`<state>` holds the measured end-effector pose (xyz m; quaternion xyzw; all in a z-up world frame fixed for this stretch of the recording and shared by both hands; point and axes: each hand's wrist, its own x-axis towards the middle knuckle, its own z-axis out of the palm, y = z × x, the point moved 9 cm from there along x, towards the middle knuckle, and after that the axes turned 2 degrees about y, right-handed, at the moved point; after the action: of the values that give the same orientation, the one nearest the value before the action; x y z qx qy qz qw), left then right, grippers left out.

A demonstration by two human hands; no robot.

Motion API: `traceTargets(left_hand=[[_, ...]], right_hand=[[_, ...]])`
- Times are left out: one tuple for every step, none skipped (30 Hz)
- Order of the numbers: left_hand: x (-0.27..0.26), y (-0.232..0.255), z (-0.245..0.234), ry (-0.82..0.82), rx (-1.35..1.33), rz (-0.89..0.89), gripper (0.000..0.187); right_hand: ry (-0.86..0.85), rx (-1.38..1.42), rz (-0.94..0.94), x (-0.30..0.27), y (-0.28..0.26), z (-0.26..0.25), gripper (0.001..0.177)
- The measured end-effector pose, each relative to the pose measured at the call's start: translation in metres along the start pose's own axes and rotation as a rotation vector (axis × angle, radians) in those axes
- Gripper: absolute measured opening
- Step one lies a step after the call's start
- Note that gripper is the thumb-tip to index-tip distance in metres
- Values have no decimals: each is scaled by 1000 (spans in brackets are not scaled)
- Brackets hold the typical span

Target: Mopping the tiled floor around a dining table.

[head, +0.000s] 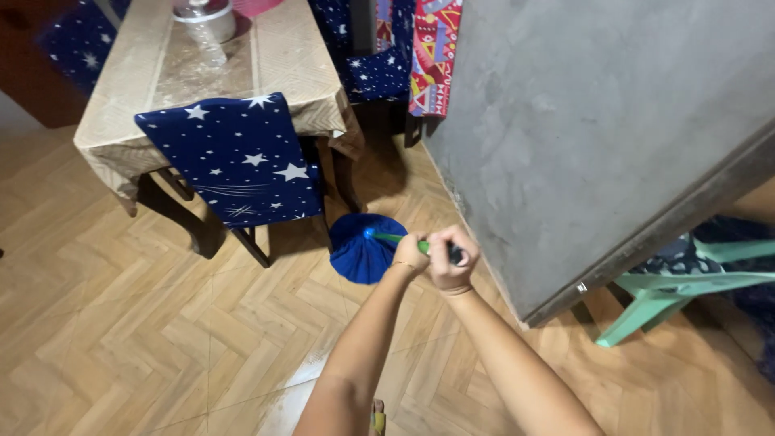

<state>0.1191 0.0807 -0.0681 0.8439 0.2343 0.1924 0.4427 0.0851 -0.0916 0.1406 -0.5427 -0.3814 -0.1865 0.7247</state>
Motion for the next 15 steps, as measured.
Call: traceTargets(left_hand=[[-2,-4,4,-8,1,1,28],[-5,1,-3,104,-5,96,28],[-7,9,-9,218,-14,196,29],[-13,30,-8,212,-19,200,29],[-16,46,-2,150,35,164,27],[-20,62,3,88,90,128,26],[-26,78,8,80,87,125,26],[-31,96,14,51,-3,140,27],[-32,117,23,21,-93,163,28],[-35,128,26,12,-96,169,28],[-33,139,33,-84,-186,172,26],[-32,150,39,-181,-275,174,24],[-29,149,40,-188,-274,182,24],[-25,147,43,-207,-232,194,25],[-23,145,47,-226,-192,204,26]], right_hand=[[5,-5,3,-4,-1,-5,17],[-38,11,73,-9,3,-6,19],[-83,25,139,-12,7,-6,21],[-80,18,137,0,-7,-16,21],[-64,33,187,10,-15,-26,21],[-48,47,236,21,-24,-36,22],[-45,41,242,31,-36,-44,22],[-21,119,259,42,-48,-52,25],[8,196,266,56,-58,-63,28],[15,188,263,61,-63,-69,28],[65,217,335,66,-61,-74,28],[115,248,406,71,-59,-78,28],[123,245,400,70,-56,-77,28],[165,221,388,68,-52,-78,27],[206,195,379,66,-49,-81,27]])
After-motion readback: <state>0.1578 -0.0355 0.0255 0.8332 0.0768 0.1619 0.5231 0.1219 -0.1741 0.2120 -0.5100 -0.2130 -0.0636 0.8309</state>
